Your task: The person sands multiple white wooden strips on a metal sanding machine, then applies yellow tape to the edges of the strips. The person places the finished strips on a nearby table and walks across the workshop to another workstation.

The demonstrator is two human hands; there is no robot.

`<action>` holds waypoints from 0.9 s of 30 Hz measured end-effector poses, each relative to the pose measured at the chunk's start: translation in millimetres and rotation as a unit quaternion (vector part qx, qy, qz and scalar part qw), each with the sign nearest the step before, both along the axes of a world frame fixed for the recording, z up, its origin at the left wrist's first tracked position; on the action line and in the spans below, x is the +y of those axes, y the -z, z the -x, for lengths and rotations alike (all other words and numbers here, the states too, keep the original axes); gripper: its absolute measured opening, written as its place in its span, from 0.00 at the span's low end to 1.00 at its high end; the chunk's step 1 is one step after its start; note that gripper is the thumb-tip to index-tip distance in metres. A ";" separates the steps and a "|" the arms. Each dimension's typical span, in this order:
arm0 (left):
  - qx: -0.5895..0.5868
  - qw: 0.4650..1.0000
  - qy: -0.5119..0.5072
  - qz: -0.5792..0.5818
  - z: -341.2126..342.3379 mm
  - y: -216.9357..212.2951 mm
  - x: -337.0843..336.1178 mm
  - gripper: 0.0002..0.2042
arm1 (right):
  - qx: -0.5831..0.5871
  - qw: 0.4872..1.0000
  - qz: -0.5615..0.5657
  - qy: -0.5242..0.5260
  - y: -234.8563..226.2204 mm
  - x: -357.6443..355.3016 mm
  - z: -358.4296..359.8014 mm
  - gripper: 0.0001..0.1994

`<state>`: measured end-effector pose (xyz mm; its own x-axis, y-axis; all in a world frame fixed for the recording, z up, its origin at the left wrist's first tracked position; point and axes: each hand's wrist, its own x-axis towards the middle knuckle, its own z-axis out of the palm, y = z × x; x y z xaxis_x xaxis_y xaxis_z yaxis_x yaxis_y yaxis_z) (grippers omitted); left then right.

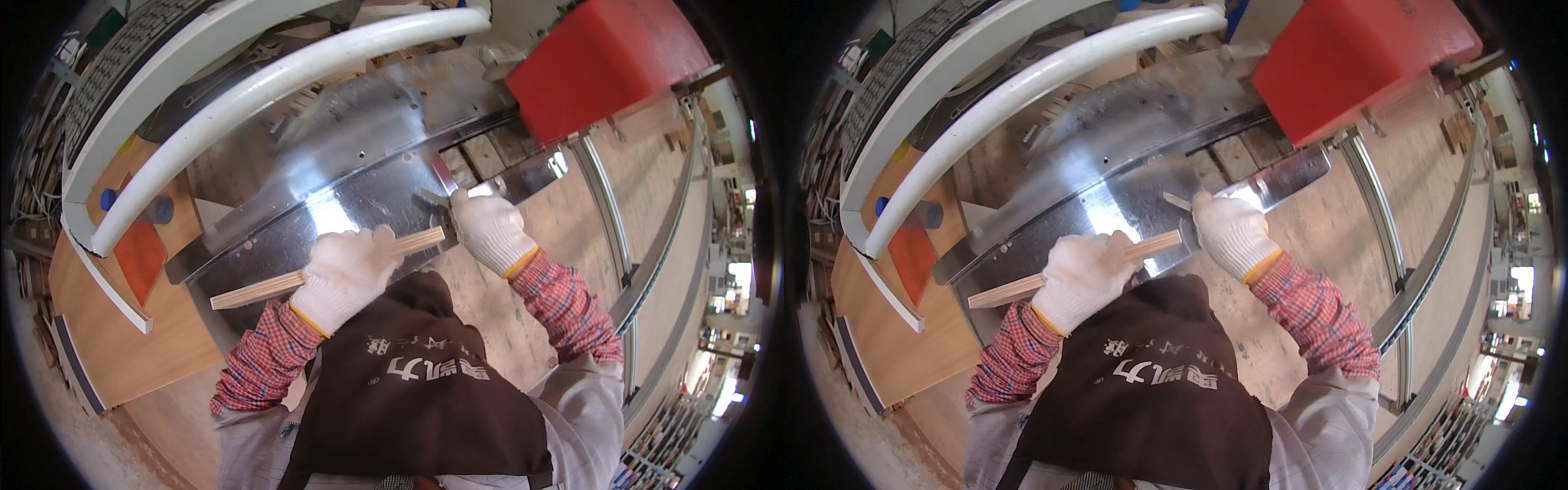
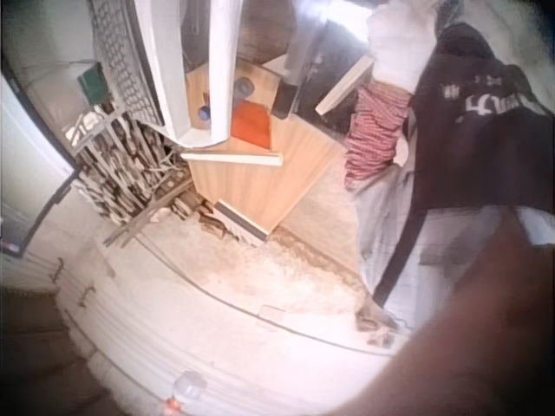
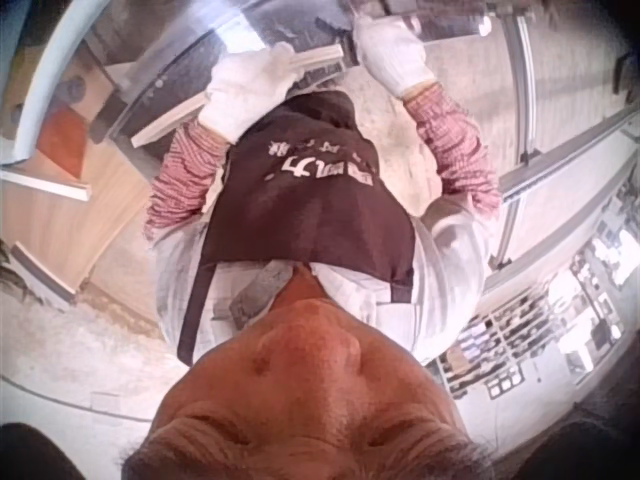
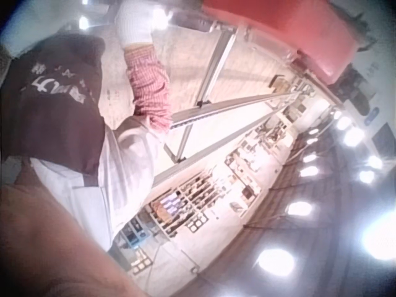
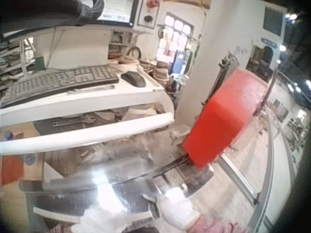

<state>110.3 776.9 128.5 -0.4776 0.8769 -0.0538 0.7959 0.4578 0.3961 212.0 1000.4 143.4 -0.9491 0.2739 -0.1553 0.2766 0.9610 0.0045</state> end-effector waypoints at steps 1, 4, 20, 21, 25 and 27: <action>-0.002 1.000 -0.005 -0.001 -0.4 -1.6 1.0 0.18 | 0.016 1.000 0.014 0.002 -2.6 3.0 4.6 0.08; -0.085 0.994 -0.018 0.061 19.8 -11.8 12.9 0.17 | 0.162 0.976 0.147 0.015 -21.3 13.9 15.1 0.10; 0.100 0.907 -0.401 -0.076 -14.2 -4.2 -165.3 0.18 | 0.183 0.958 0.013 -0.219 21.2 9.7 168.5 0.14; 0.066 0.900 -0.424 -0.076 -19.5 -0.3 -168.8 0.19 | 0.158 0.965 0.019 -0.209 21.6 10.5 179.8 0.15; 0.145 0.933 -0.328 -0.044 -18.2 -0.7 -167.5 0.21 | 0.108 0.977 -0.008 -0.184 15.9 1.5 189.8 0.22; 0.132 0.929 -0.345 -0.029 -19.5 12.8 -170.7 0.21 | 0.111 0.975 -0.018 -0.192 14.8 -2.4 183.9 0.24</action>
<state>129.9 606.2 115.8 -0.9169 0.3545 0.1833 0.3936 0.8790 0.2690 28.1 998.0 128.5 -0.9919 -0.1075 0.0680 -0.1062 0.9941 0.0220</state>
